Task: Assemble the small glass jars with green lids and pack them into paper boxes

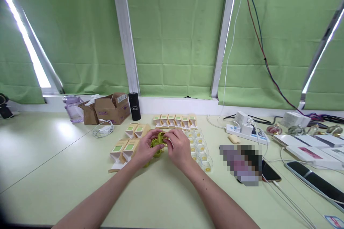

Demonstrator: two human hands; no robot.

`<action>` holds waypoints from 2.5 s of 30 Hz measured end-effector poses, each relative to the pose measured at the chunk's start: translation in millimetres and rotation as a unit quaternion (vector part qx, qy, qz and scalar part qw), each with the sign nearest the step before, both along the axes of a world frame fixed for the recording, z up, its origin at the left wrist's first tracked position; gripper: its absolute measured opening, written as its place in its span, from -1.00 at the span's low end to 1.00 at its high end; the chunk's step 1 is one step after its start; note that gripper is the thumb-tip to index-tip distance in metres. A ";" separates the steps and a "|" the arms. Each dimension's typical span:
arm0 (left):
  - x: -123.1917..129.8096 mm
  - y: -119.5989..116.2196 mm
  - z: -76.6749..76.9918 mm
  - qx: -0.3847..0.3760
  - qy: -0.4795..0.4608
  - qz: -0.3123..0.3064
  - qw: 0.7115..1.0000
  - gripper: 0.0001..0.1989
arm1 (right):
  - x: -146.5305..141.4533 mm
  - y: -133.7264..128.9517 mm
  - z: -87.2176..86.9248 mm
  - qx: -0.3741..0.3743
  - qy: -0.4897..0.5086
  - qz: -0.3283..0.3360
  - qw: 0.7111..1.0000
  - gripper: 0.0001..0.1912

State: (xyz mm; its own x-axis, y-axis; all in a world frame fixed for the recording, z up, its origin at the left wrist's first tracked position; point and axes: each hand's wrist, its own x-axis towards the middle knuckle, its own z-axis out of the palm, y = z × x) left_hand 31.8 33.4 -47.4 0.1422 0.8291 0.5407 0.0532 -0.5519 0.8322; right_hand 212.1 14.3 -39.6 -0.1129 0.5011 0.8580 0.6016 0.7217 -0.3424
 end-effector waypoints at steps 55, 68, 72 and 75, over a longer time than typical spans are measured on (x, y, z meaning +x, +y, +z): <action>-8.2 -2.5 4.9 0.092 0.086 0.090 0.988 -0.57 | 5.6 6.6 -13.7 0.069 -0.093 0.040 0.992 -0.28; -9.2 -2.2 3.3 0.116 0.097 0.098 0.984 -0.85 | 5.0 13.1 -18.2 0.001 0.020 0.093 0.995 -0.40; -6.5 -1.5 2.4 0.108 0.095 0.095 0.985 -0.87 | 3.4 12.6 -20.5 0.003 0.016 0.089 0.996 -0.41; -5.4 -2.2 3.3 0.102 0.091 0.090 0.987 -0.87 | 2.6 12.7 -22.2 0.003 0.011 0.091 0.996 -0.40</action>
